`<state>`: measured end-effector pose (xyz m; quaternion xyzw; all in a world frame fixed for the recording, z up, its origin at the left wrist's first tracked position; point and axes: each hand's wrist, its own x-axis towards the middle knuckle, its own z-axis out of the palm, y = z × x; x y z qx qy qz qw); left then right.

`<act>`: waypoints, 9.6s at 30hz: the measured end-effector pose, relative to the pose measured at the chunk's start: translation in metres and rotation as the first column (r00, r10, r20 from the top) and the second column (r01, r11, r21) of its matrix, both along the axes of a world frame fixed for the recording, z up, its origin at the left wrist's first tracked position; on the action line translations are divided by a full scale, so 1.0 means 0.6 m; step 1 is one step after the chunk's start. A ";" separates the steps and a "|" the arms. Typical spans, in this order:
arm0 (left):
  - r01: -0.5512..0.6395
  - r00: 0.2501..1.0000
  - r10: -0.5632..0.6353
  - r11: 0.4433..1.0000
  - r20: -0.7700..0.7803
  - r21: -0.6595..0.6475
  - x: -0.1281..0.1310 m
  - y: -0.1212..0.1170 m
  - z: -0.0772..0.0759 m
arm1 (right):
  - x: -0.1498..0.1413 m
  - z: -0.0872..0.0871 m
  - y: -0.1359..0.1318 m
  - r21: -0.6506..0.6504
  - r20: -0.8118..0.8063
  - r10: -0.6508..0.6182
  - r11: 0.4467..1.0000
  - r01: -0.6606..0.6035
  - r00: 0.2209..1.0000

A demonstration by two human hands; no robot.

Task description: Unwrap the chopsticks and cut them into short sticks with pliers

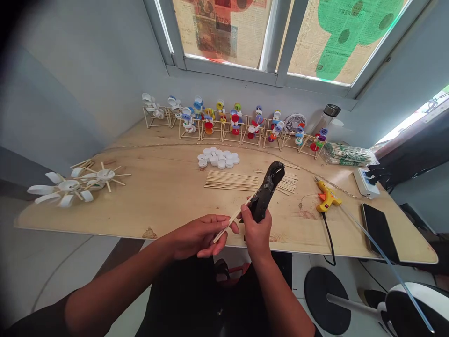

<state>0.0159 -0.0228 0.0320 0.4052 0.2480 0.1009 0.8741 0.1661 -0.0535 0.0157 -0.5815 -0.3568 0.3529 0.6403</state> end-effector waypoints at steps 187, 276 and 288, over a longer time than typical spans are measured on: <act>0.461 0.629 0.749 -0.575 0.208 0.676 0.012 0.037 -0.011 | -0.006 -0.001 -0.055 -0.445 0.541 0.459 0.867 -0.223 0.705; 0.175 0.766 0.642 -0.147 -0.040 0.974 -0.038 0.032 0.006 | -0.024 -0.009 -0.063 -0.452 0.661 0.484 0.867 -0.210 0.573; 0.136 0.796 0.591 0.036 -0.131 0.990 -0.042 0.032 0.026 | -0.019 0.003 -0.060 -0.485 0.607 0.525 0.839 -0.246 0.596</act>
